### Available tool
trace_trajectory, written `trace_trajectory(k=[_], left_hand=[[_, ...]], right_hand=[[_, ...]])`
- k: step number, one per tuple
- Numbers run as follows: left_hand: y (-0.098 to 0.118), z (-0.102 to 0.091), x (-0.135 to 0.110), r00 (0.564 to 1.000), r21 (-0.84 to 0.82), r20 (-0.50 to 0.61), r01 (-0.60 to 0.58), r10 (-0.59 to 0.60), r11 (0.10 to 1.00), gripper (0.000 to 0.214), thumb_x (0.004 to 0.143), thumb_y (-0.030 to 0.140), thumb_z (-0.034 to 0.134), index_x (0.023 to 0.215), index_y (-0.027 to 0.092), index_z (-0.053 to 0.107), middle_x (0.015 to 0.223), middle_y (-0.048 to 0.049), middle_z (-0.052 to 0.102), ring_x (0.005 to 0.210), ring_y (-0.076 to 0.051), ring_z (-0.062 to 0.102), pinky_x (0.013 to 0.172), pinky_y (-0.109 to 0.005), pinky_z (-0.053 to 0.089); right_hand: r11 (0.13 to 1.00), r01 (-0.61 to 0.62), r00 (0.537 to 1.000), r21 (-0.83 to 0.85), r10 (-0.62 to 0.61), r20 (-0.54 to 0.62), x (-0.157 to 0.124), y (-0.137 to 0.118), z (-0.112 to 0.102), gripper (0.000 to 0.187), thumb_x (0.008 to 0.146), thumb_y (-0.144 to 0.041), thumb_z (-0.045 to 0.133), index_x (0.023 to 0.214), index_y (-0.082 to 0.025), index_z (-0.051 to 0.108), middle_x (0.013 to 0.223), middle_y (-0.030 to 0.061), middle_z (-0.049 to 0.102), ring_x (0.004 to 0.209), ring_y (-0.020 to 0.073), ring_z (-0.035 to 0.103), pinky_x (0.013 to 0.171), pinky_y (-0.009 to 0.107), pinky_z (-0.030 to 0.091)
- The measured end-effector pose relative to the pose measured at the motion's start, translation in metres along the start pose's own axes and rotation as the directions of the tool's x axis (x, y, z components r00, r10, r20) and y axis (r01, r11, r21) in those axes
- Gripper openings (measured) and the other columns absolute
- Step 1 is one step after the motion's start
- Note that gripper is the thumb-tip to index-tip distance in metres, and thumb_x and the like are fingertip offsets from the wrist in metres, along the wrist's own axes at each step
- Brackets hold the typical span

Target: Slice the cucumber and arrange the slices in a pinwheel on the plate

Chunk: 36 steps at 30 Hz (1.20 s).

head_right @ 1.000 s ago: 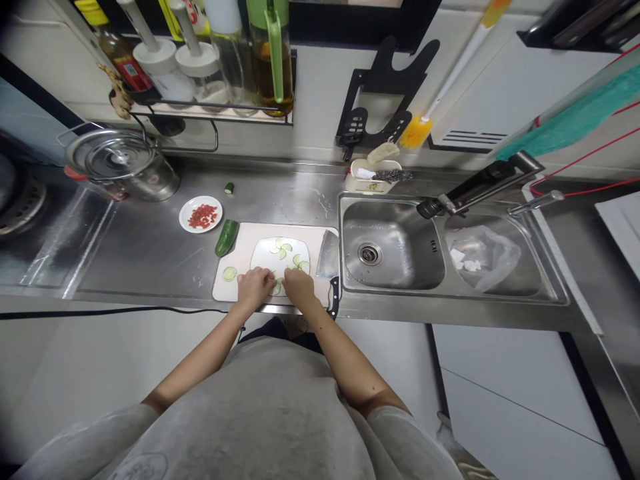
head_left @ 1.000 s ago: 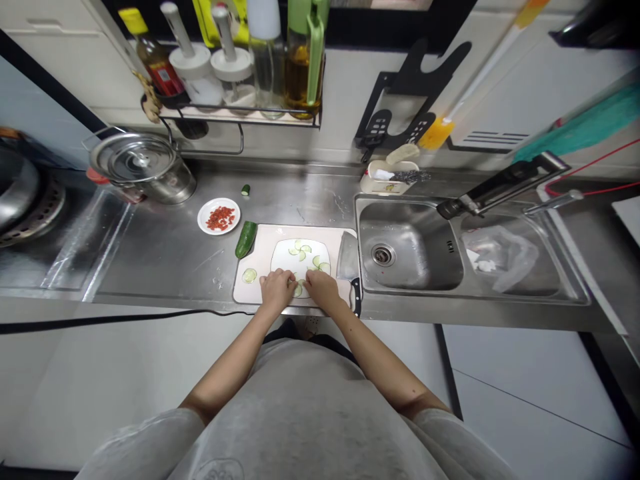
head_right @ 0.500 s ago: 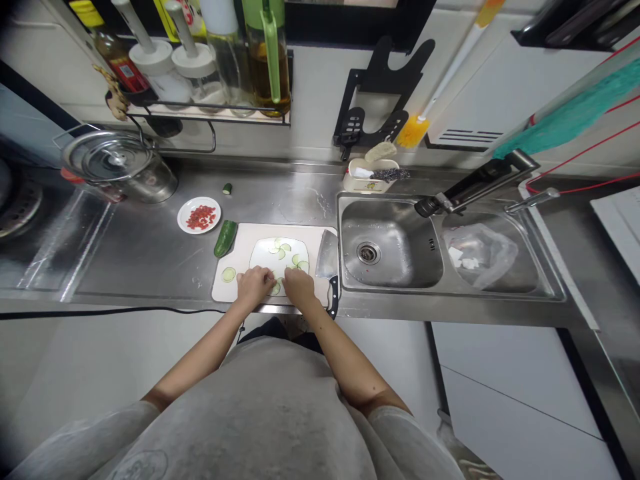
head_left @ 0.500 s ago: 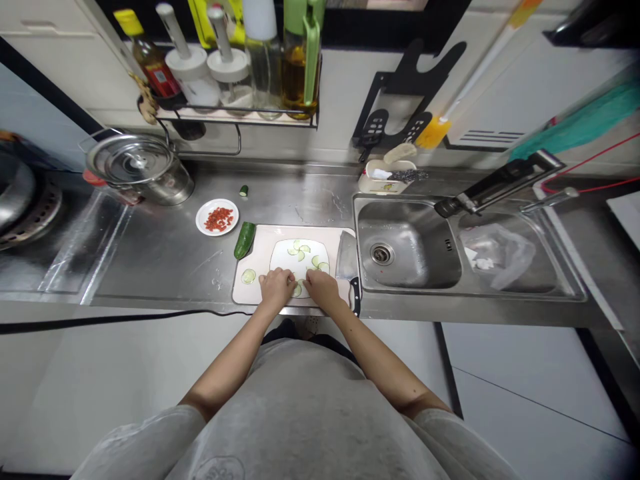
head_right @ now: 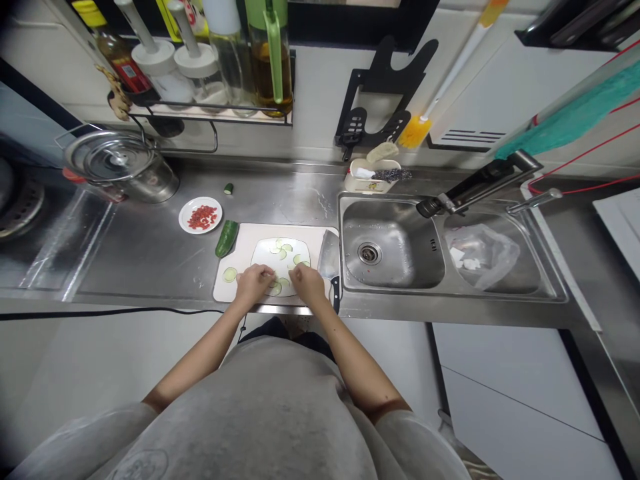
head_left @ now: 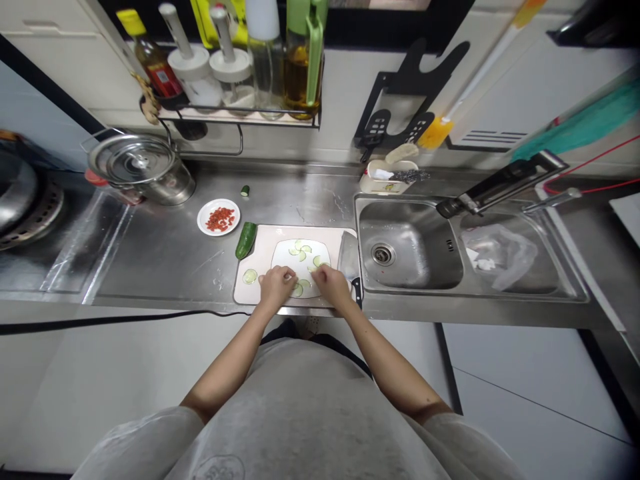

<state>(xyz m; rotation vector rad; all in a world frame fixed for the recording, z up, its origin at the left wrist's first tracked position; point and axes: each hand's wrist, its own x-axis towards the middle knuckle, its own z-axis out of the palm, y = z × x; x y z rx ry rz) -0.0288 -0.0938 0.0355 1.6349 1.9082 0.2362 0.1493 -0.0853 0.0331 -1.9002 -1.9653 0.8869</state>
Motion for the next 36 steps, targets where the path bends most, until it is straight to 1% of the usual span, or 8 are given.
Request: trace_trajectory(k=[3, 8, 12, 16, 25, 29, 33, 36], left_hand=[[-0.013, -0.010, -0.001, 0.991, -0.119, -0.130, 0.026, -0.042, 0.993, 0.019, 0.085, 0.037, 0.054, 0.092, 0.026, 0.067, 0.094, -0.0017, 0.066, 0.091, -0.018, 0.058, 0.085, -0.034, 0.036], [-0.046, -0.027, -0.003, 0.937, -0.237, -0.308, 0.092, -0.165, 0.967, 0.023, 0.083, 0.038, 0.052, 0.094, 0.024, 0.066, 0.089, -0.0008, 0.065, 0.078, -0.015, 0.057, 0.081, -0.029, 0.040], [-0.071, -0.034, -0.010, 0.905, -0.293, -0.356, 0.127, -0.232, 0.948, 0.026, 0.080, 0.042, 0.054, 0.094, 0.023, 0.067, 0.085, 0.0000, 0.064, 0.071, -0.013, 0.055, 0.076, -0.028, 0.042], [-0.087, -0.035, -0.018, 0.887, -0.306, -0.346, 0.202, -0.307, 0.930, 0.028, 0.079, 0.044, 0.054, 0.094, 0.024, 0.067, 0.083, 0.0010, 0.065, 0.067, -0.013, 0.054, 0.076, -0.028, 0.042], [-0.093, -0.031, -0.026, 0.885, -0.224, -0.322, 0.273, -0.335, 0.936, 0.026, 0.082, 0.040, 0.053, 0.099, 0.025, 0.066, 0.088, -0.0002, 0.066, 0.076, -0.016, 0.059, 0.078, -0.030, 0.041], [-0.089, -0.035, -0.023, 0.892, -0.064, -0.321, 0.316, -0.319, 0.947, 0.027, 0.083, 0.039, 0.052, 0.103, 0.026, 0.064, 0.098, -0.0053, 0.067, 0.097, -0.024, 0.059, 0.086, -0.037, 0.036], [-0.089, -0.034, -0.013, 0.880, 0.032, -0.293, 0.400, -0.374, 0.916, 0.031, 0.080, 0.043, 0.055, 0.104, 0.025, 0.064, 0.102, -0.0091, 0.066, 0.101, -0.029, 0.057, 0.090, -0.045, 0.033], [-0.089, -0.031, -0.008, 0.879, 0.062, -0.298, 0.406, -0.371, 0.912, 0.027, 0.079, 0.041, 0.058, 0.099, 0.025, 0.066, 0.105, -0.0095, 0.065, 0.104, -0.031, 0.055, 0.090, -0.047, 0.031]], right_hand=[[0.972, -0.061, 0.983, 0.229, 0.098, -0.154, -0.003, 0.017, -0.018, 0.028, 0.086, -0.044, 0.049, 0.071, -0.020, 0.055, 0.056, -0.0049, 0.047, 0.055, 0.0114, 0.044, 0.054, 0.022, 0.031], [0.905, -0.074, 0.890, 0.419, 0.249, -0.381, -0.012, 0.049, -0.043, 0.029, 0.079, -0.047, 0.053, 0.073, -0.019, 0.055, 0.055, -0.0073, 0.039, 0.053, 0.0097, 0.038, 0.054, 0.022, 0.032], [0.891, -0.063, 0.822, 0.450, 0.302, -0.483, -0.021, 0.065, -0.054, 0.031, 0.078, -0.048, 0.055, 0.069, -0.018, 0.054, 0.056, -0.0075, 0.036, 0.053, 0.0091, 0.035, 0.053, 0.022, 0.031], [0.869, -0.039, 0.782, 0.494, 0.335, -0.526, -0.026, 0.072, -0.058, 0.031, 0.076, -0.048, 0.058, 0.068, -0.018, 0.054, 0.055, -0.0080, 0.035, 0.052, 0.0084, 0.033, 0.052, 0.022, 0.029], [0.863, -0.006, 0.788, 0.506, 0.316, -0.529, -0.027, 0.067, -0.055, 0.032, 0.075, -0.049, 0.058, 0.068, -0.018, 0.054, 0.055, -0.0079, 0.035, 0.052, 0.0085, 0.034, 0.052, 0.022, 0.031], [0.860, -0.005, 0.796, 0.510, 0.312, -0.518, -0.027, 0.063, -0.054, 0.035, 0.074, -0.052, 0.058, 0.068, -0.018, 0.055, 0.053, -0.0078, 0.036, 0.050, 0.0087, 0.034, 0.051, 0.023, 0.030], [0.859, -0.006, 0.814, 0.511, 0.301, -0.497, -0.025, 0.060, -0.054, 0.040, 0.073, -0.057, 0.058, 0.067, -0.018, 0.055, 0.052, -0.0077, 0.035, 0.050, 0.0087, 0.033, 0.049, 0.023, 0.029], [0.865, 0.001, 0.823, 0.502, 0.285, -0.491, -0.022, 0.059, -0.053, 0.043, 0.072, -0.059, 0.059, 0.068, -0.017, 0.057, 0.052, -0.0069, 0.038, 0.050, 0.0089, 0.034, 0.049, 0.023, 0.030]])
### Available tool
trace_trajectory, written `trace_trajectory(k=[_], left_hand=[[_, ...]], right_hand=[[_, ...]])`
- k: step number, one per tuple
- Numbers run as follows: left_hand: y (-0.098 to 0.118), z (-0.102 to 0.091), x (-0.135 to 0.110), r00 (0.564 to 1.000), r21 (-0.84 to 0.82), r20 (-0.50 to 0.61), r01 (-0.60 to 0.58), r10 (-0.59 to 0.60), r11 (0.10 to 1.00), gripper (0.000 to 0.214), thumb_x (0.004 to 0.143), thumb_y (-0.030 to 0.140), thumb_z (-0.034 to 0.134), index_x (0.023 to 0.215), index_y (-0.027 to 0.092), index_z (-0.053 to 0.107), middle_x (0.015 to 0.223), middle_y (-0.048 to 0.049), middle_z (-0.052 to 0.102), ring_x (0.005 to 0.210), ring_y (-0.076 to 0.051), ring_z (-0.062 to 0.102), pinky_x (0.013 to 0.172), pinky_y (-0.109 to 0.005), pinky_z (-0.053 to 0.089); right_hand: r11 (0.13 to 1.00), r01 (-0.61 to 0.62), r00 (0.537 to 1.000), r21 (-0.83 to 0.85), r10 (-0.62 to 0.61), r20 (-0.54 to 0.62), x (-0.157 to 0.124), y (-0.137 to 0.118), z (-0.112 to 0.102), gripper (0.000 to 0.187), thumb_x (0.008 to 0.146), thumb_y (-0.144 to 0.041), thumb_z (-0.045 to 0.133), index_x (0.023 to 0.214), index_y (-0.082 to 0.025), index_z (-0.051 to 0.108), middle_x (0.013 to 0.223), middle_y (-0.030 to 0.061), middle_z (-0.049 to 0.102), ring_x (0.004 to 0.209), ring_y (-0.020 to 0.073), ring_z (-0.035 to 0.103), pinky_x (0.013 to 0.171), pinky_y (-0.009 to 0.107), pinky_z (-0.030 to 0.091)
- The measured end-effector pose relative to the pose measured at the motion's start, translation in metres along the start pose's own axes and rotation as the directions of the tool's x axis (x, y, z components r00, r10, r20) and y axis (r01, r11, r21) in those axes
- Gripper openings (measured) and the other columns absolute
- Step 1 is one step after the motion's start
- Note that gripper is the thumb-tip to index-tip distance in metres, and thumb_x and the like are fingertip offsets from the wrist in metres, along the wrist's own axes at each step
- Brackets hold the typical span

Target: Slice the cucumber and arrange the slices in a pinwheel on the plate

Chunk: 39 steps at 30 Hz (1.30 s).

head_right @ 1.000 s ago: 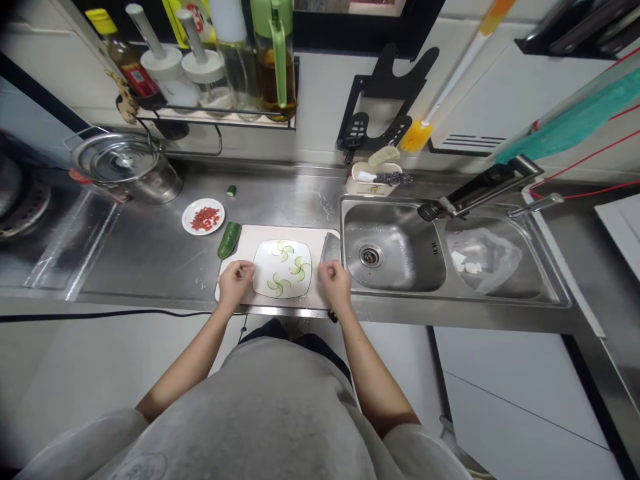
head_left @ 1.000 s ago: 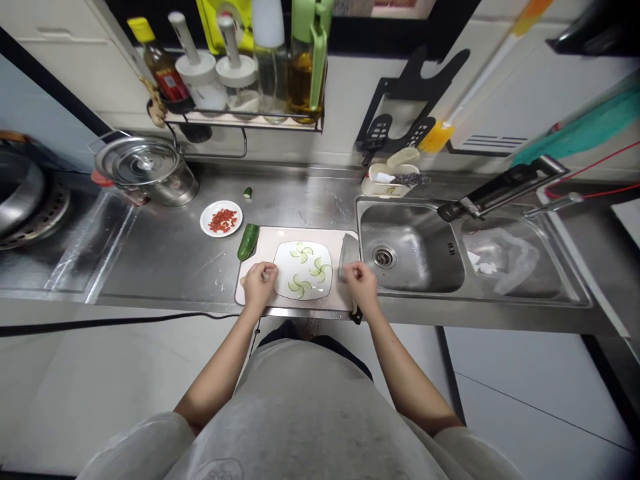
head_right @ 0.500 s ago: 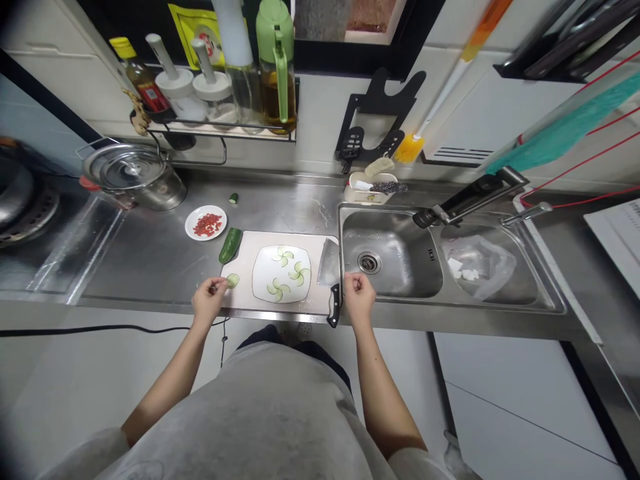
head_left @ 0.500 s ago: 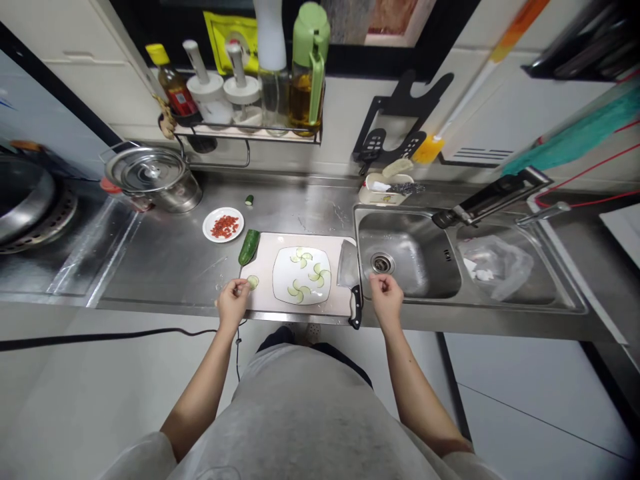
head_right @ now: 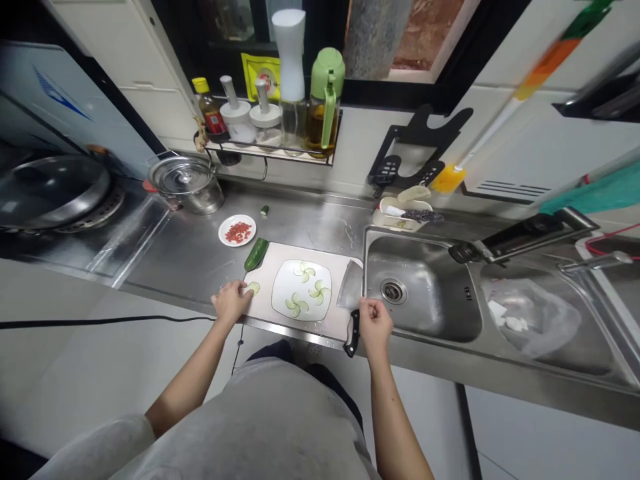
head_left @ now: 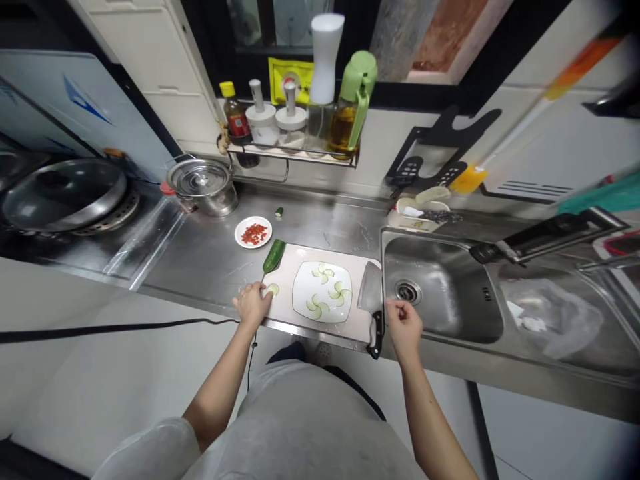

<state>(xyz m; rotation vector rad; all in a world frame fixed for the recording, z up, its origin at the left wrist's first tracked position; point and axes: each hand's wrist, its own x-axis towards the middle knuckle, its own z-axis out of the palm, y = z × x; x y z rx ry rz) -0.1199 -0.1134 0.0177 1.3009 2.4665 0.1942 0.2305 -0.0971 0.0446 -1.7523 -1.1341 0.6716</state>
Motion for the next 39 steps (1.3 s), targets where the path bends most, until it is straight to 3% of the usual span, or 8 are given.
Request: trace_trajectory(k=[8, 12, 16, 22, 28, 31, 34, 39], left_hand=[[0.003, 0.006, 0.000, 1.000, -0.264, -0.027, -0.014, 0.007, 0.964, 0.009, 0.077, 0.028, 0.060, 0.082, 0.022, 0.065, 0.088, -0.0045, 0.068, 0.089, -0.023, 0.059, 0.087, -0.039, 0.035], [0.010, 0.004, -0.003, 0.996, -0.734, 0.066, 0.013, 0.052, 0.679, 0.019, 0.067, 0.033, 0.070, 0.076, 0.018, 0.061, 0.067, 0.0007, 0.061, 0.065, -0.013, 0.055, 0.071, -0.027, 0.040], [0.029, -0.009, -0.012, 0.954, -0.915, 0.180, 0.074, 0.238, 0.397, 0.029, 0.058, 0.034, 0.078, 0.073, 0.016, 0.061, 0.062, 0.0021, 0.058, 0.060, -0.009, 0.053, 0.062, -0.022, 0.040], [0.057, -0.028, -0.030, 0.878, -0.933, 0.250, 0.105, 0.408, 0.345, 0.031, 0.057, 0.034, 0.080, 0.074, 0.015, 0.062, 0.063, 0.0026, 0.058, 0.059, -0.008, 0.051, 0.060, -0.020, 0.038], [0.062, -0.030, -0.036, 0.904, -0.920, 0.255, 0.118, 0.343, 0.373, 0.039, 0.062, 0.049, 0.077, 0.071, 0.015, 0.059, 0.056, 0.0044, 0.052, 0.051, -0.006, 0.042, 0.052, -0.019, 0.032], [0.064, -0.032, -0.040, 0.829, -0.871, 0.441, 0.302, 0.344, 0.387, 0.047, 0.071, 0.062, 0.065, 0.070, 0.015, 0.058, 0.052, 0.0038, 0.051, 0.043, -0.004, 0.035, 0.044, -0.020, 0.022], [0.069, -0.034, -0.044, 0.753, -0.837, 0.544, 0.457, 0.370, 0.301, 0.044, 0.066, 0.056, 0.072, 0.075, 0.016, 0.058, 0.064, 0.0008, 0.060, 0.049, -0.005, 0.046, 0.045, -0.018, 0.025], [0.074, -0.031, -0.039, 0.782, -0.855, 0.518, 0.476, 0.346, 0.204, 0.040, 0.055, 0.042, 0.083, 0.072, 0.016, 0.058, 0.066, 0.0020, 0.061, 0.057, -0.006, 0.053, 0.048, -0.016, 0.031]], right_hand=[[1.000, 0.008, 0.997, 0.016, -0.009, 0.079, -0.004, -0.006, 0.012, 0.041, 0.073, -0.058, 0.059, 0.071, -0.017, 0.058, 0.053, -0.0063, 0.039, 0.050, 0.0098, 0.036, 0.050, 0.024, 0.031], [0.995, 0.098, 0.955, -0.014, -0.090, 0.283, -0.014, -0.027, 0.035, 0.036, 0.077, -0.054, 0.057, 0.076, -0.018, 0.062, 0.057, -0.0034, 0.049, 0.054, 0.0120, 0.044, 0.055, 0.025, 0.036], [0.957, 0.290, 0.790, 0.021, -0.252, 0.558, -0.022, -0.061, 0.063, 0.026, 0.084, -0.041, 0.055, 0.096, -0.020, 0.065, 0.075, 0.0013, 0.060, 0.069, 0.0156, 0.054, 0.065, 0.027, 0.042], [0.831, 0.554, 0.566, 0.055, -0.424, 0.707, -0.028, -0.095, 0.088, 0.014, 0.087, -0.028, 0.056, 0.096, -0.022, 0.065, 0.096, 0.0061, 0.062, 0.094, 0.0213, 0.053, 0.085, 0.036, 0.042], [0.816, 0.571, 0.582, 0.088, -0.478, 0.657, -0.030, -0.096, 0.087, 0.015, 0.090, -0.026, 0.051, 0.086, -0.021, 0.065, 0.089, 0.0051, 0.062, 0.090, 0.0203, 0.051, 0.082, 0.035, 0.041], [0.795, 0.597, 0.582, 0.112, -0.524, 0.622, -0.030, -0.096, 0.083, 0.017, 0.091, -0.027, 0.052, 0.088, -0.022, 0.067, 0.089, 0.0056, 0.063, 0.091, 0.0209, 0.051, 0.082, 0.035, 0.042], [0.759, 0.643, 0.565, 0.104, -0.562, 0.604, -0.030, -0.094, 0.082, 0.017, 0.091, -0.028, 0.051, 0.090, -0.022, 0.068, 0.089, 0.0063, 0.063, 0.092, 0.0215, 0.050, 0.083, 0.035, 0.042], [0.739, 0.672, 0.569, 0.048, -0.557, 0.604, -0.032, -0.087, 0.084, 0.018, 0.091, -0.027, 0.051, 0.092, -0.022, 0.068, 0.090, 0.0065, 0.063, 0.093, 0.0223, 0.049, 0.080, 0.034, 0.043]])
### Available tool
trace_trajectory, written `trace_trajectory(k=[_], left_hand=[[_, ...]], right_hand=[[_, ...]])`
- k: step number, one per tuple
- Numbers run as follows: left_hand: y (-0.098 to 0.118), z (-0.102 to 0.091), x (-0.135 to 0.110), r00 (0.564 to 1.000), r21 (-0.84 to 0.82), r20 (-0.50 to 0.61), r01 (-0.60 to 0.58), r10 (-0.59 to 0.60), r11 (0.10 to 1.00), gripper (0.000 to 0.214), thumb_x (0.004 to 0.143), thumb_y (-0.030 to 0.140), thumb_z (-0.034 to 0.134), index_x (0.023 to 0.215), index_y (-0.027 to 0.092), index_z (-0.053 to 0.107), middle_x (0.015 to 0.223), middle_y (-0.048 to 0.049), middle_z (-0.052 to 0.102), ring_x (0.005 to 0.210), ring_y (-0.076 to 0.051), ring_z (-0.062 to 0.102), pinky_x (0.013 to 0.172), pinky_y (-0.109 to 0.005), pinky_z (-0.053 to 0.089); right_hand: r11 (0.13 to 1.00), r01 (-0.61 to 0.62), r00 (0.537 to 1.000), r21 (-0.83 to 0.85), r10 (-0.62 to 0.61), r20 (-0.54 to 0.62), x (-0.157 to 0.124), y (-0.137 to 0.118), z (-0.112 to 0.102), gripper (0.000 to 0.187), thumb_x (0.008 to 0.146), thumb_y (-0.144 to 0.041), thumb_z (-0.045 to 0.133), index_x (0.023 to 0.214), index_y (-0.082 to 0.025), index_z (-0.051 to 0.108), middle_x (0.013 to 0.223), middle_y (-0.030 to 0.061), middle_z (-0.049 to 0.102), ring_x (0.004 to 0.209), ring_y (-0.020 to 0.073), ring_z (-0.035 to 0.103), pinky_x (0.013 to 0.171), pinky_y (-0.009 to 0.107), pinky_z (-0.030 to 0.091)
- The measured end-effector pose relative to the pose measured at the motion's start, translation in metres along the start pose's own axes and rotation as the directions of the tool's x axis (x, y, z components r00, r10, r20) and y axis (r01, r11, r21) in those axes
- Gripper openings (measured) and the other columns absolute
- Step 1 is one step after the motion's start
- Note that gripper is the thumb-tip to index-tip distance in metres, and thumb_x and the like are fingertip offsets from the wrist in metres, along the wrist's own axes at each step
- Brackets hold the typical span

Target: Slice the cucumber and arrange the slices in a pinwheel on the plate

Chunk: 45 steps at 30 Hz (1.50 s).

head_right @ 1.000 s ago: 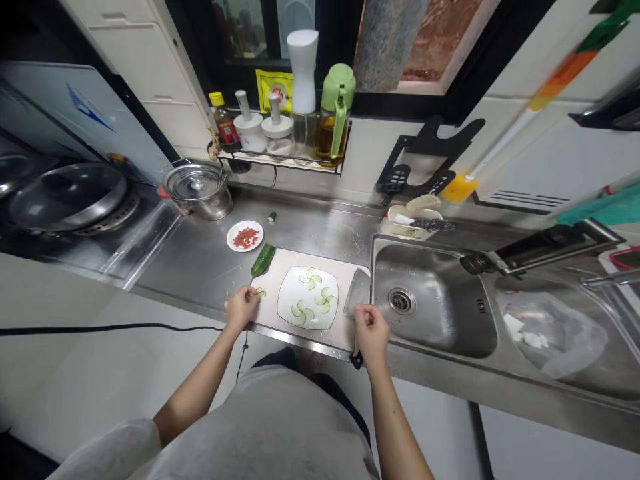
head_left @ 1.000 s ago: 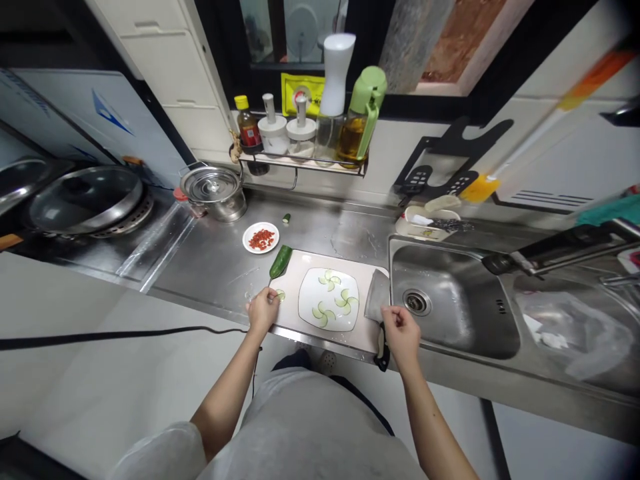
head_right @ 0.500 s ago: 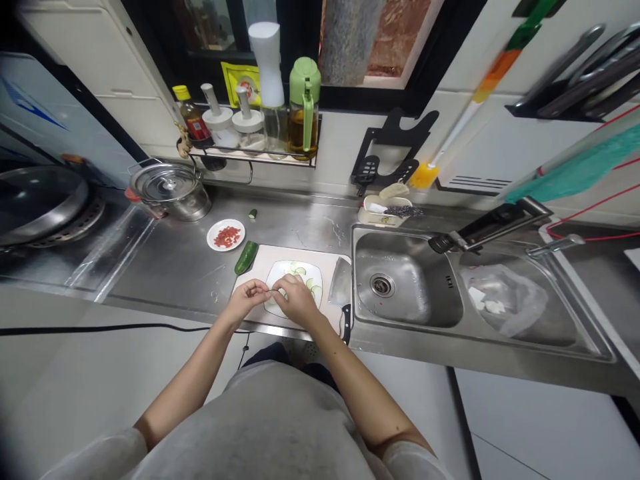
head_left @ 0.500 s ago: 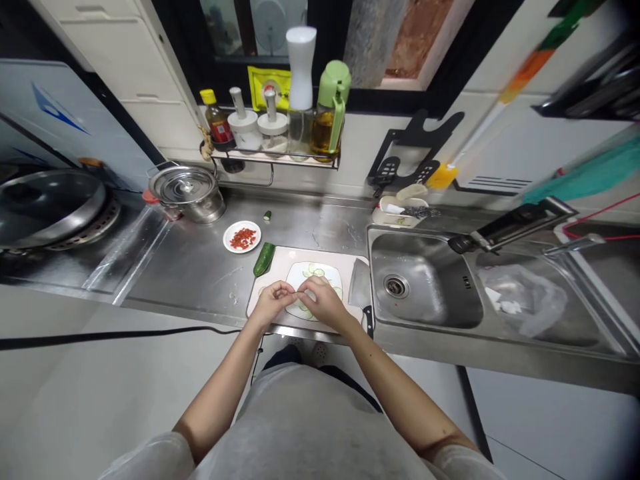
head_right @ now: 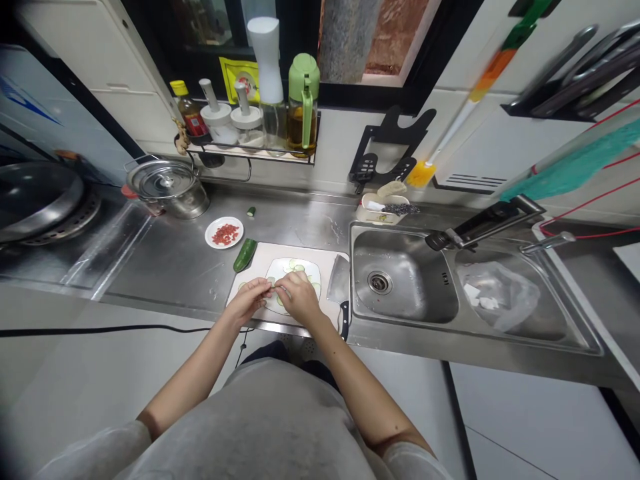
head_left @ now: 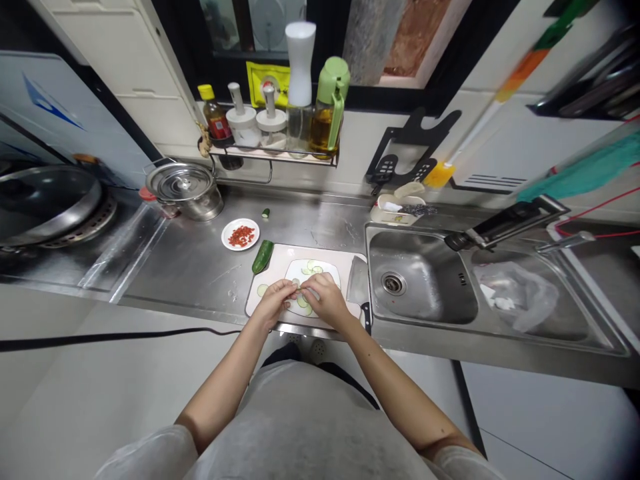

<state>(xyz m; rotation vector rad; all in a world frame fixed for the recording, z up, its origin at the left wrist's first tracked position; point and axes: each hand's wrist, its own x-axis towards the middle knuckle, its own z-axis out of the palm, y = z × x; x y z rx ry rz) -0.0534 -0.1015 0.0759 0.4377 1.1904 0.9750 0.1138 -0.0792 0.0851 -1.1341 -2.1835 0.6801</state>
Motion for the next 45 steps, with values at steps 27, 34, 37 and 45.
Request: trace_trajectory(k=[27, 34, 37, 45], left_hand=[[-0.024, -0.032, 0.042, 0.986, 0.130, -0.065, -0.142, 0.151, 0.981, 0.049, 0.046, 0.035, 0.085, 0.084, 0.015, 0.061, 0.060, 0.0052, 0.057, 0.053, -0.006, 0.049, 0.057, -0.020, 0.038], [-0.028, -0.042, 0.064, 0.976, 0.272, -0.069, -0.182, 0.208, 0.945, 0.045, 0.047, 0.034, 0.082, 0.082, 0.016, 0.060, 0.059, 0.0057, 0.055, 0.053, -0.007, 0.048, 0.058, -0.020, 0.036], [-0.030, -0.047, 0.073, 0.960, 0.440, -0.054, -0.224, 0.274, 0.870, 0.036, 0.053, 0.030, 0.077, 0.083, 0.017, 0.062, 0.060, 0.0046, 0.057, 0.055, -0.009, 0.050, 0.058, -0.021, 0.037], [-0.024, -0.043, 0.072, 0.889, 0.845, 0.037, -0.271, 0.456, 0.461, 0.026, 0.073, 0.015, 0.057, 0.095, 0.021, 0.067, 0.070, -0.0004, 0.064, 0.067, -0.016, 0.056, 0.067, -0.026, 0.038]], right_hand=[[0.982, -0.184, 0.936, -0.034, 0.185, 0.301, 0.015, 0.027, 0.049, 0.019, 0.094, -0.022, 0.045, 0.081, -0.017, 0.058, 0.079, 0.0034, 0.062, 0.076, 0.0154, 0.054, 0.070, 0.026, 0.037], [0.941, -0.337, 0.867, -0.036, 0.325, 0.377, 0.029, 0.034, 0.057, 0.016, 0.091, -0.022, 0.049, 0.083, -0.016, 0.062, 0.074, 0.0016, 0.064, 0.069, 0.0135, 0.055, 0.062, 0.022, 0.034], [0.924, -0.357, 0.835, -0.132, 0.380, 0.398, 0.036, 0.038, 0.063, 0.016, 0.091, -0.023, 0.050, 0.084, -0.016, 0.063, 0.076, 0.0025, 0.065, 0.070, 0.0137, 0.056, 0.062, 0.022, 0.034], [0.887, -0.352, 0.806, -0.300, 0.450, 0.383, 0.043, 0.039, 0.077, 0.020, 0.095, -0.026, 0.044, 0.094, -0.015, 0.061, 0.087, 0.0110, 0.067, 0.080, 0.0200, 0.060, 0.064, 0.026, 0.036]])
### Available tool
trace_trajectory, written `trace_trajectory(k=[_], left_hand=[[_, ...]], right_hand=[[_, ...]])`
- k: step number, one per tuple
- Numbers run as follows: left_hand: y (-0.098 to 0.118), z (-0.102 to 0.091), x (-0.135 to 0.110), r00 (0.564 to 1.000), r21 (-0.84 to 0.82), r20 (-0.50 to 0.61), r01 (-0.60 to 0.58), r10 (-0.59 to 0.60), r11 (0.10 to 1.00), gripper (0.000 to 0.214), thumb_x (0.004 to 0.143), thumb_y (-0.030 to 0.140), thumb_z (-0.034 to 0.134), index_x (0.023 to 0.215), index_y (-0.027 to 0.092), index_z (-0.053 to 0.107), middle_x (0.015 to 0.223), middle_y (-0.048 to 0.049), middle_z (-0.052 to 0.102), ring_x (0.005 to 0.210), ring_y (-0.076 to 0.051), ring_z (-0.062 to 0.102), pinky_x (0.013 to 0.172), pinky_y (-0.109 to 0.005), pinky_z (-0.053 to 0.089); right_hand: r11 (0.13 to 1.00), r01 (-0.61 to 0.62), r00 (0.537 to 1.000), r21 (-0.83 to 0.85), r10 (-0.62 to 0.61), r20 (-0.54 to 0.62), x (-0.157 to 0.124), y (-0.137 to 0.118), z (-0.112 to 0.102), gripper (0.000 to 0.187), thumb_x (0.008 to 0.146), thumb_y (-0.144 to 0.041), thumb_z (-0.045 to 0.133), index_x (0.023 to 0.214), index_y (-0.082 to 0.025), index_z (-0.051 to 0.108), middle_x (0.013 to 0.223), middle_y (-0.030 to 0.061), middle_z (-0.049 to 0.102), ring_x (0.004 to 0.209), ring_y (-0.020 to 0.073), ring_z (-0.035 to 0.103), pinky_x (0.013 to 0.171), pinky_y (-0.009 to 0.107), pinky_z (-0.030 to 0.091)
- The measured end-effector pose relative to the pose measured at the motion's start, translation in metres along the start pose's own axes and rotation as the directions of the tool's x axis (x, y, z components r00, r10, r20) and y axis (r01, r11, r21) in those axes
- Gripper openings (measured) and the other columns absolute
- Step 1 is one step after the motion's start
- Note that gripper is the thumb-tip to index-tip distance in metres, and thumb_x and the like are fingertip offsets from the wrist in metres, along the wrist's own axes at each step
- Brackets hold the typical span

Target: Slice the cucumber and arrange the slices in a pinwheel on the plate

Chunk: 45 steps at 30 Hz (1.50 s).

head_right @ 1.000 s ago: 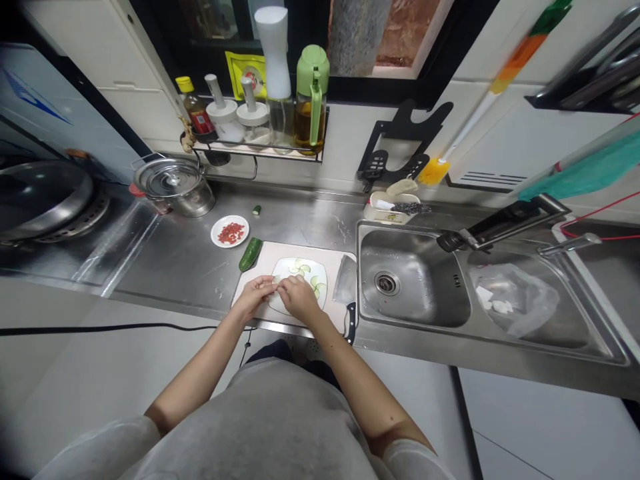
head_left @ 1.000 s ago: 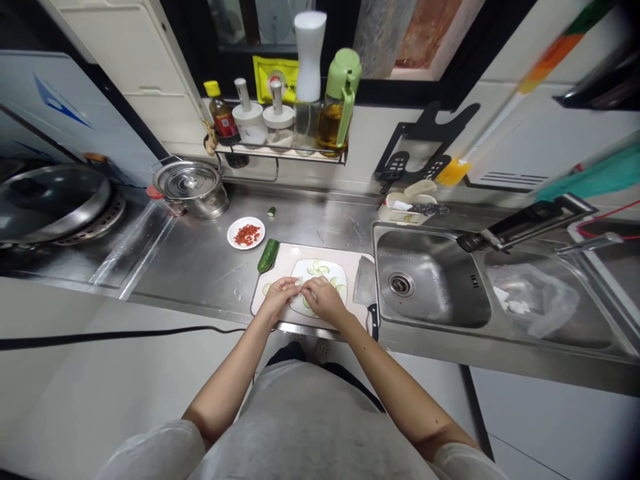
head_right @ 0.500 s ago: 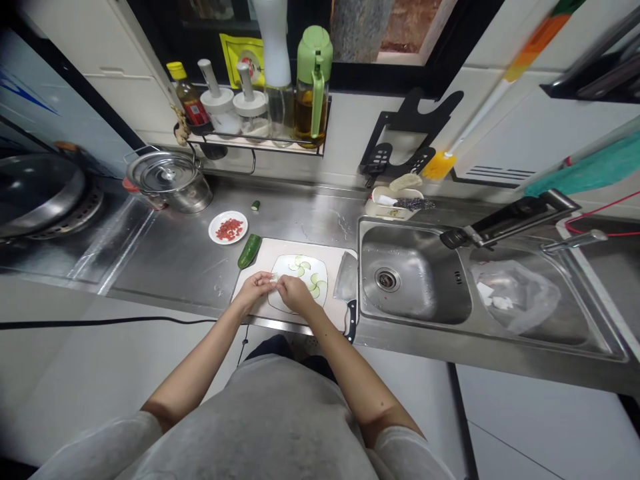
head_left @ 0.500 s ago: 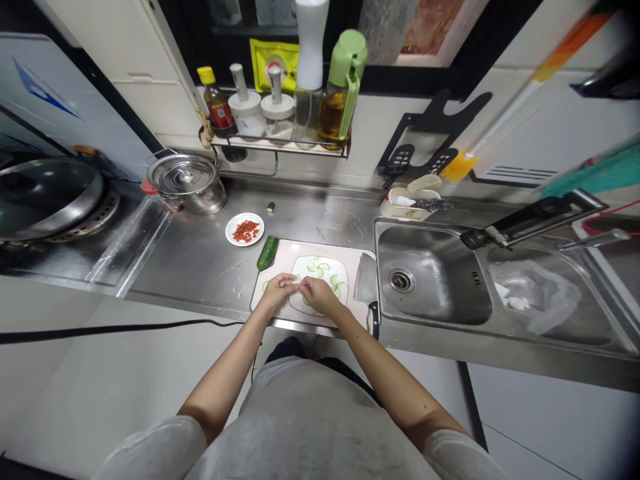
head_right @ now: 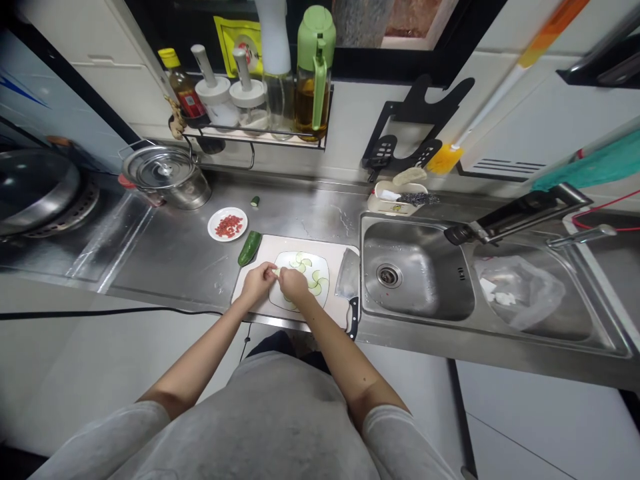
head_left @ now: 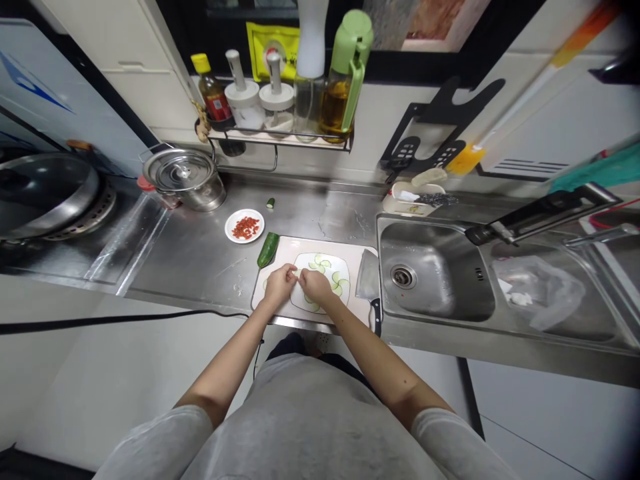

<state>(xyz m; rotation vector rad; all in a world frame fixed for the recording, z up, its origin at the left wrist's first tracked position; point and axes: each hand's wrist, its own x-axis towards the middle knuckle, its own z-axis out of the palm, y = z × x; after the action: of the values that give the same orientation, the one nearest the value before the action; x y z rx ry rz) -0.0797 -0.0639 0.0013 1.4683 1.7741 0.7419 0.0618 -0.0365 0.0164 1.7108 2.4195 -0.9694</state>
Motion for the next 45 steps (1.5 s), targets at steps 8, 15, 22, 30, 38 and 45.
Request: trace_trajectory(k=[8, 15, 22, 30, 38, 45], left_hand=[[0.007, -0.002, 0.002, 0.994, 0.222, 0.033, -0.112, 0.108, 0.969, 0.025, 0.078, 0.014, 0.054, 0.098, 0.021, 0.068, 0.083, -0.0062, 0.065, 0.086, -0.022, 0.057, 0.080, -0.031, 0.040], [-0.001, -0.007, -0.002, 0.994, 0.171, -0.058, -0.087, 0.098, 0.981, 0.021, 0.080, 0.019, 0.057, 0.098, 0.021, 0.068, 0.086, -0.0058, 0.064, 0.081, -0.020, 0.057, 0.079, -0.030, 0.040], [-0.005, -0.008, -0.004, 0.994, 0.045, -0.109, 0.022, -0.017, 0.999, 0.020, 0.078, 0.022, 0.057, 0.094, 0.020, 0.070, 0.085, -0.0042, 0.066, 0.066, -0.015, 0.053, 0.069, -0.027, 0.039], [-0.009, -0.004, -0.003, 0.994, -0.024, -0.094, 0.044, -0.046, 0.999, 0.021, 0.081, 0.030, 0.056, 0.093, 0.019, 0.070, 0.083, -0.0039, 0.068, 0.067, -0.016, 0.055, 0.067, -0.027, 0.040], [-0.011, 0.000, 0.002, 0.997, 0.169, -0.060, -0.035, 0.046, 0.985, 0.020, 0.081, 0.031, 0.060, 0.097, 0.021, 0.066, 0.083, -0.0021, 0.064, 0.076, -0.016, 0.058, 0.072, -0.026, 0.042], [-0.013, 0.000, 0.003, 0.994, 0.270, -0.029, -0.096, 0.108, 0.958, 0.018, 0.082, 0.028, 0.060, 0.099, 0.022, 0.066, 0.088, -0.0031, 0.062, 0.082, -0.016, 0.058, 0.077, -0.028, 0.043]], right_hand=[[0.993, -0.112, 0.994, -0.044, 0.112, 0.008, -0.006, 0.004, -0.008, 0.019, 0.091, -0.035, 0.051, 0.097, -0.020, 0.060, 0.092, 0.0084, 0.067, 0.086, 0.0218, 0.061, 0.066, 0.028, 0.039], [0.993, -0.121, 0.992, 0.000, 0.121, -0.021, -0.010, -0.003, -0.008, 0.012, 0.088, -0.024, 0.048, 0.088, -0.020, 0.060, 0.089, 0.0065, 0.067, 0.082, 0.0188, 0.059, 0.065, 0.026, 0.038], [0.911, -0.080, 0.996, 0.406, 0.091, -0.008, 0.000, 0.001, -0.010, 0.005, 0.079, -0.020, 0.055, 0.074, -0.019, 0.055, 0.074, 0.0011, 0.065, 0.069, 0.0133, 0.058, 0.061, 0.022, 0.042], [0.710, -0.273, 0.962, 0.649, 0.195, 0.191, 0.010, 0.005, -0.005, 0.008, 0.076, -0.011, 0.054, 0.077, -0.018, 0.051, 0.064, -0.0005, 0.065, 0.056, 0.0106, 0.062, 0.048, 0.017, 0.044], [0.794, -0.327, 0.945, 0.512, 0.270, 0.184, 0.008, 0.003, -0.005, 0.006, 0.080, -0.012, 0.054, 0.079, -0.018, 0.052, 0.055, -0.0027, 0.062, 0.048, 0.0096, 0.057, 0.048, 0.018, 0.040], [0.917, -0.267, 0.963, 0.296, 0.264, 0.049, 0.002, -0.003, -0.007, 0.004, 0.081, -0.016, 0.055, 0.085, -0.018, 0.056, 0.083, 0.0052, 0.067, 0.077, 0.0159, 0.061, 0.061, 0.022, 0.037]])
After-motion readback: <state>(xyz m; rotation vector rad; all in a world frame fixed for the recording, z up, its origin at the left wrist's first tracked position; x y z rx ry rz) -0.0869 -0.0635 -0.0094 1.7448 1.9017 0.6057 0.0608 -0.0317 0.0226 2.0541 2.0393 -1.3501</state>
